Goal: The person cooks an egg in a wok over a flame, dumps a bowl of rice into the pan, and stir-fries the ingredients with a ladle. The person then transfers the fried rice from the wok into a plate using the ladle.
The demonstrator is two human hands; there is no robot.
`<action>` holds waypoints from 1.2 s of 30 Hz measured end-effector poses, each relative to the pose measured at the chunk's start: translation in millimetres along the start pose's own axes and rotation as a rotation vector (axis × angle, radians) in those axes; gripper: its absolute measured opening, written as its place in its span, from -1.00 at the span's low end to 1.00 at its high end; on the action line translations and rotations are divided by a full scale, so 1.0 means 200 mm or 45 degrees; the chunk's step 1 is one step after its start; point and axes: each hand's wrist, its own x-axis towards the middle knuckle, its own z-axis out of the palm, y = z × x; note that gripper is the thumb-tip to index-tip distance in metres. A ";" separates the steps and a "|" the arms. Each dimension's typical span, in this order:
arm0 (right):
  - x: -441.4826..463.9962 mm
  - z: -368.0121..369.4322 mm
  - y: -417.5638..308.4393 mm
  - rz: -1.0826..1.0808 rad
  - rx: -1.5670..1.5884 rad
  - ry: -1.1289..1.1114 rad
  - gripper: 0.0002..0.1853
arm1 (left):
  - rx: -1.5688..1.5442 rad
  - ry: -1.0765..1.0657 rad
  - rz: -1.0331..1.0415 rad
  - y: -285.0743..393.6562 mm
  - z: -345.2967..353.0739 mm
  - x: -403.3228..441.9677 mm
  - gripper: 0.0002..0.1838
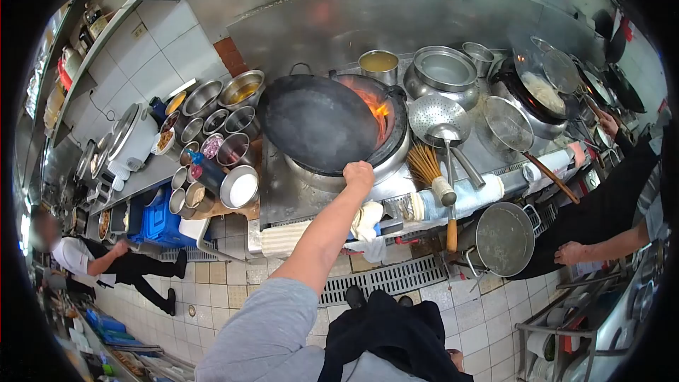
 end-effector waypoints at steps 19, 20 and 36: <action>-0.05 0.03 -0.22 0.118 0.213 0.005 -0.75 | -0.048 -0.138 -0.012 0.00 -0.11 -0.02 -0.75; -0.05 0.04 -0.22 0.127 0.221 0.014 -0.74 | -0.050 -0.129 -0.018 0.00 -0.10 -0.02 -0.76; -0.13 0.13 -0.31 0.092 0.126 0.058 -0.77 | -0.058 0.105 0.089 -0.08 0.00 -0.06 -0.77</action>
